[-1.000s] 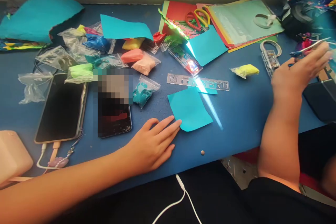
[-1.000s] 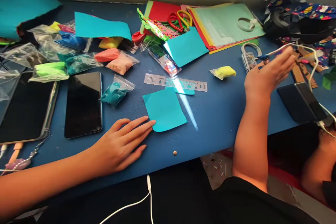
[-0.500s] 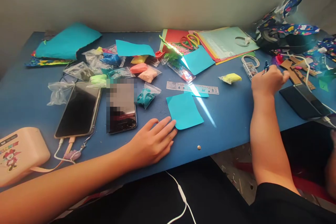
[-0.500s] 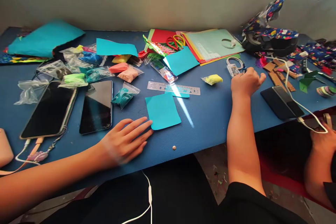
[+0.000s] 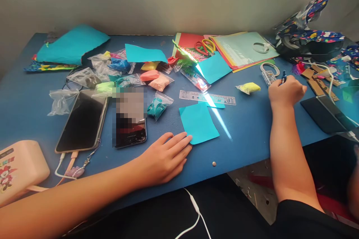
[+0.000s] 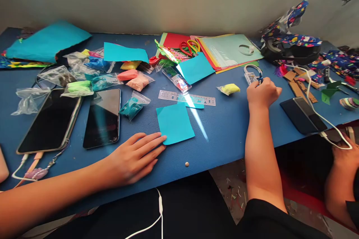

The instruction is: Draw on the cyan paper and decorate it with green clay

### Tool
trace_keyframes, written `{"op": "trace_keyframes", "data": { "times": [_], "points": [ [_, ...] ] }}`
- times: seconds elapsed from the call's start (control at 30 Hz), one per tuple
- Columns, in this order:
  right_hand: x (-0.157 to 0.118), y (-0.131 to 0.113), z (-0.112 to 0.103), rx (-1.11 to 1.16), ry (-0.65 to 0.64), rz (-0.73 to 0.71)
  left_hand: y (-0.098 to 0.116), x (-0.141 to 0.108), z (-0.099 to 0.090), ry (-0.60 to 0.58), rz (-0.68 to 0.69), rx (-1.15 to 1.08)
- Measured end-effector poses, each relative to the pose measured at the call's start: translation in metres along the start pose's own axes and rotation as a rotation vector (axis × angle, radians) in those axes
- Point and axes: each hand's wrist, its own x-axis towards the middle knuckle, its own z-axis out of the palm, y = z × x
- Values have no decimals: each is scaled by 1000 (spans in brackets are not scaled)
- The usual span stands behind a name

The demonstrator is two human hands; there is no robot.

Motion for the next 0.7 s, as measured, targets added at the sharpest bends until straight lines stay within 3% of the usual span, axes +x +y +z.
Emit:
{"op": "trace_keyframes", "data": {
  "times": [0.37,0.7],
  "points": [
    [-9,-5,-12,19,4,-35,1,2,-2,-31,-9,-28],
    [-13,-4,-8,60,-28,-95,2,1,1,-9,-15,-28]
  ]
}}
